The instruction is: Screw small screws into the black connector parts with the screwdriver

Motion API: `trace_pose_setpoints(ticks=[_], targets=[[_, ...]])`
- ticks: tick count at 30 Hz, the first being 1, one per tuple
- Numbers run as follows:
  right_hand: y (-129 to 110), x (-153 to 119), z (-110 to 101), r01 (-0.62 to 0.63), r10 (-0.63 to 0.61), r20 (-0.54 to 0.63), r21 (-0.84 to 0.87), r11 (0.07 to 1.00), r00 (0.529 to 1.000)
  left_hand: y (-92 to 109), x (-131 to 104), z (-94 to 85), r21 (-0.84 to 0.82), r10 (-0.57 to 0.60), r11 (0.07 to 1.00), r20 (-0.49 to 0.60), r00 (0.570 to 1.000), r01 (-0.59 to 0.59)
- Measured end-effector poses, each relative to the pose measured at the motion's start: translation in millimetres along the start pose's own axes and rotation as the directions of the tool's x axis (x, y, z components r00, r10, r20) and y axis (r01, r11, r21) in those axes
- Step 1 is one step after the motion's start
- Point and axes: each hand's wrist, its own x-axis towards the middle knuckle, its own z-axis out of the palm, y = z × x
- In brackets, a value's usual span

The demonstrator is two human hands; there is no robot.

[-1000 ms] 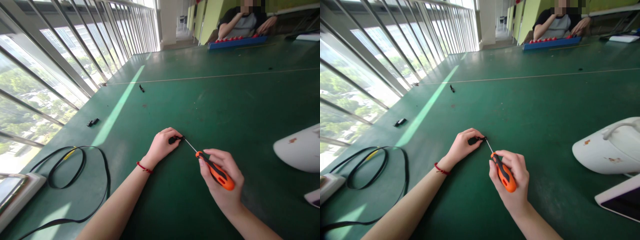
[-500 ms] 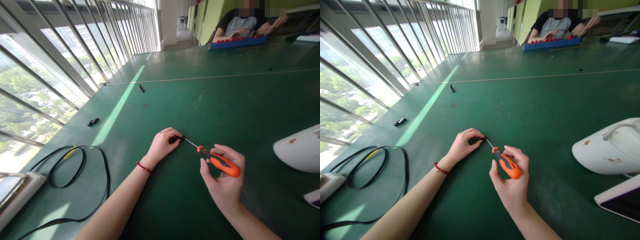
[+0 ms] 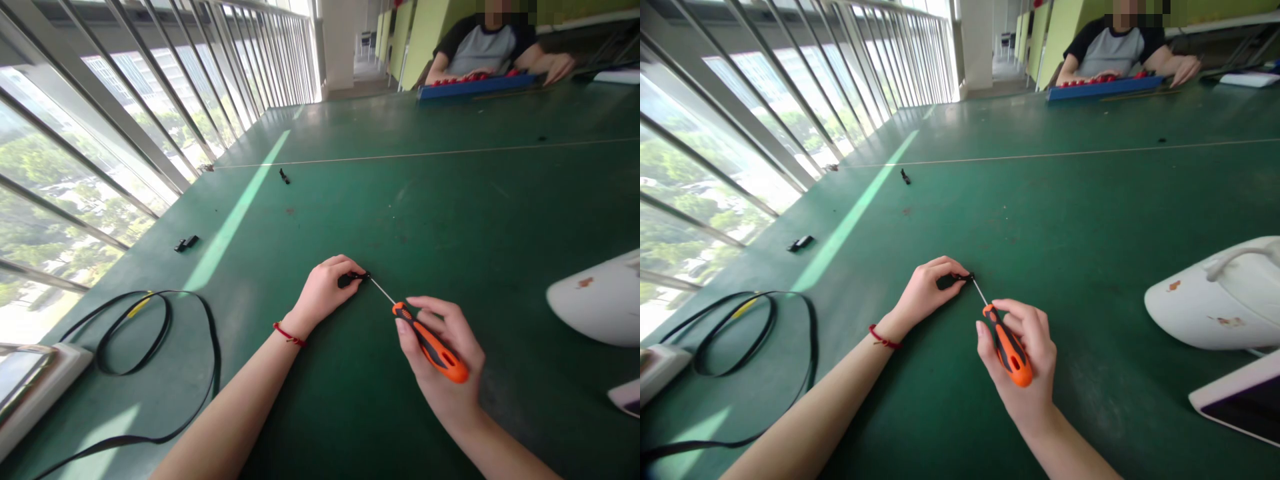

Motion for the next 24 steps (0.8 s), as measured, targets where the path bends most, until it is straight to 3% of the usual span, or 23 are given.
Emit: trace_pose_setpoints(ticks=[6,12,17,21,24], targets=[[-2.2,2.0,2.0,0.078,-0.073,-0.096,0.051,0.996,0.993,-0.9,0.3,0.7,0.009,0.003,1.0,0.0,1.0,-0.003],[0.9,-0.7,0.0,0.03,-0.029,0.003,-0.059,0.998,1.0,-0.7,0.1,0.7,0.005,0.008,1.0,-0.002,1.0,-0.008],[-0.7,2.0,0.7,0.057,-0.053,-0.117,0.03,0.998,0.992,-0.6,-0.1,0.7,0.017,0.012,1.0,-0.01,1.0,-0.012],[-0.4,2.0,-0.3,0.061,-0.06,0.01,-0.058,0.996,0.998,-0.5,-0.2,1.0,0.012,0.011,1.0,-0.017,1.0,-0.011],[-0.1,1.5,-0.1,0.053,-0.054,-0.029,-0.03,0.998,0.998,-0.6,0.0,0.9,0.011,0.01,1.0,-0.026,1.0,-0.01]])
